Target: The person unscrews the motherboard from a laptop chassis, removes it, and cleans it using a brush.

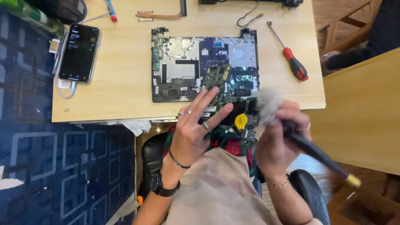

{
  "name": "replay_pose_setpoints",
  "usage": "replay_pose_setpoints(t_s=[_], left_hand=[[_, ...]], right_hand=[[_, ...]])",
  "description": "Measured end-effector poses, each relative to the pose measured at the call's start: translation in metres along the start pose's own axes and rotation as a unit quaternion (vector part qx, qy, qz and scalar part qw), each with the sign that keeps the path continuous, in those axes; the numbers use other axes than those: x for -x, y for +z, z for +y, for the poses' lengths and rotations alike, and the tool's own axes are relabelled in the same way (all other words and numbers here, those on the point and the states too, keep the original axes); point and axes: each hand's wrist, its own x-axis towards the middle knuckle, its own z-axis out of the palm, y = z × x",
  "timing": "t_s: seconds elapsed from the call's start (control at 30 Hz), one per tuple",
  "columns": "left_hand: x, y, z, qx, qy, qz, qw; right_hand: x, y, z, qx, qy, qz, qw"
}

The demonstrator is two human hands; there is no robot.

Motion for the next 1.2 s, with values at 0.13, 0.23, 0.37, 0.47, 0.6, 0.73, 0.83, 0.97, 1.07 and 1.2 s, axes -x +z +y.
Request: replay_pose_setpoints(t_s=[0.13, 0.23, 0.37, 0.47, 0.6, 0.73, 0.83, 0.97, 1.07, 1.2], left_hand=[[-0.014, -0.008, 0.012, 0.180, -0.039, -0.004, 0.983], [-0.020, -0.010, 0.019, 0.384, -0.078, -0.002, 0.920], [-0.019, 0.000, 0.025, 0.322, -0.043, 0.040, 0.945], [-0.024, -0.001, 0.029, 0.333, -0.054, 0.078, 0.938], [-0.019, 0.006, 0.021, 0.383, -0.048, 0.071, 0.920], [-0.004, 0.023, 0.015, 0.372, -0.055, 0.088, 0.923], [0.015, 0.039, -0.011, 0.391, -0.112, 0.081, 0.910], [0.015, 0.029, -0.015, 0.399, -0.107, 0.080, 0.907], [0.015, 0.032, -0.001, 0.487, -0.108, 0.073, 0.864], [0.021, 0.049, -0.011, 0.429, -0.178, 0.102, 0.880]], right_hand=[[0.038, -0.007, -0.014, 0.115, 0.032, -0.233, 0.965], [0.029, 0.004, -0.015, 0.184, -0.081, -0.243, 0.949], [0.001, 0.009, -0.014, 0.136, -0.122, -0.087, 0.979], [0.020, 0.015, -0.025, 0.115, -0.145, -0.116, 0.976], [0.001, 0.002, -0.022, 0.138, -0.245, -0.156, 0.947], [-0.020, 0.006, -0.016, 0.177, -0.242, -0.099, 0.949], [0.006, 0.012, -0.007, 0.146, -0.230, -0.202, 0.941], [-0.010, 0.012, 0.004, 0.194, -0.182, -0.209, 0.941], [-0.027, 0.010, 0.006, 0.231, -0.177, -0.163, 0.943], [0.005, 0.020, -0.001, 0.228, -0.157, -0.157, 0.948]])
